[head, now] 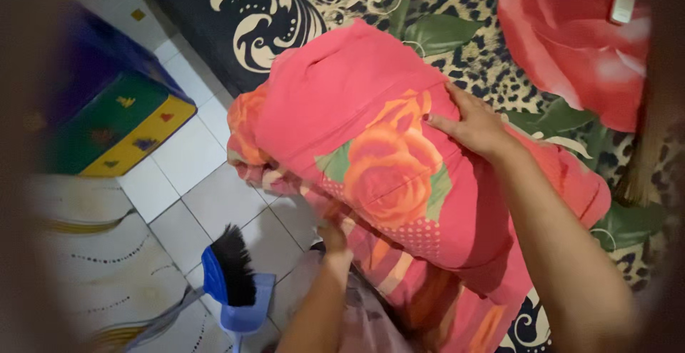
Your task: The person folds a pink blanket and a patterned pillowcase on a bed with a leopard print sheet. They then place the folded items on the floor and adjust the bedsheet.
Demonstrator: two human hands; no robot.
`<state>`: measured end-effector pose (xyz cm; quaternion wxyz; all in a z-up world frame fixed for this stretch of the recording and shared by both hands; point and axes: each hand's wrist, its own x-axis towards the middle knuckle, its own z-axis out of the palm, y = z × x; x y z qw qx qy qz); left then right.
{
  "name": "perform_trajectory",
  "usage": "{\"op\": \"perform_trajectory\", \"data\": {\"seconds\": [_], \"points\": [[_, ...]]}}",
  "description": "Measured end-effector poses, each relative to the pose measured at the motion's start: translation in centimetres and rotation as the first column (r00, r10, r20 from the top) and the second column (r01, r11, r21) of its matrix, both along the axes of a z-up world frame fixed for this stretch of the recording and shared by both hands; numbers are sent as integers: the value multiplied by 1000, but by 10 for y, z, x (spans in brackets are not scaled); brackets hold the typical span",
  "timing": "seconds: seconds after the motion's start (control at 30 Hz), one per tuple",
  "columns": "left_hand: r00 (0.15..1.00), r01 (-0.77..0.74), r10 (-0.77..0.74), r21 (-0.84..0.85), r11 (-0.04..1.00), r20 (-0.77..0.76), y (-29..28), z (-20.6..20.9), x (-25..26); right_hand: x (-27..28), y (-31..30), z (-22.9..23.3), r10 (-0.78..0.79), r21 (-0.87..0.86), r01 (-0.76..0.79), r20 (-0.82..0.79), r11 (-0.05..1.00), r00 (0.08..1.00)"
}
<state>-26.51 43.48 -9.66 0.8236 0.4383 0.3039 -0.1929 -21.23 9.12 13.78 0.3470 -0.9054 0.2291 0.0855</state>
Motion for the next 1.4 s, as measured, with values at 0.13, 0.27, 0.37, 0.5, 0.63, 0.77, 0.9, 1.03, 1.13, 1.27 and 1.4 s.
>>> {"op": "perform_trajectory", "data": {"seconds": [0.13,0.27,0.37,0.5,0.63,0.77,0.9,1.03,1.13,1.27,1.4], "points": [[970,80,-90,-54,995,-225,22,-28,-19,-2,2,4,-5,2,5,33,1000,999],[919,140,-184,-146,979,-350,23,-65,-26,-1,5,8,-16,5,15,92,1000,996],[892,152,-217,-189,970,-397,22,-90,-35,-11,19,19,6,-229,32,165,973,986],[870,126,-197,-182,975,-451,43,-110,-43,-48,76,22,191,-589,142,466,796,864],[862,62,-168,-229,972,-478,74,-105,-51,-112,185,-27,364,-412,-107,617,905,698],[893,-99,-87,-380,920,-442,111,-67,-39,-187,318,-89,217,-257,-153,240,954,946],[986,66,-138,-527,847,-98,146,-9,-20,-229,368,-139,-31,-489,57,62,870,998],[991,130,-137,-354,926,4,150,66,4,-249,342,-144,-289,-354,280,30,892,957],[935,240,-213,-64,969,284,135,127,26,-262,292,-105,-80,-321,209,372,924,925],[729,279,-339,194,941,594,53,179,66,-237,189,-33,-10,-527,276,451,804,892],[510,302,-750,728,615,421,-46,206,89,-144,83,8,54,-532,344,597,774,801]]}}
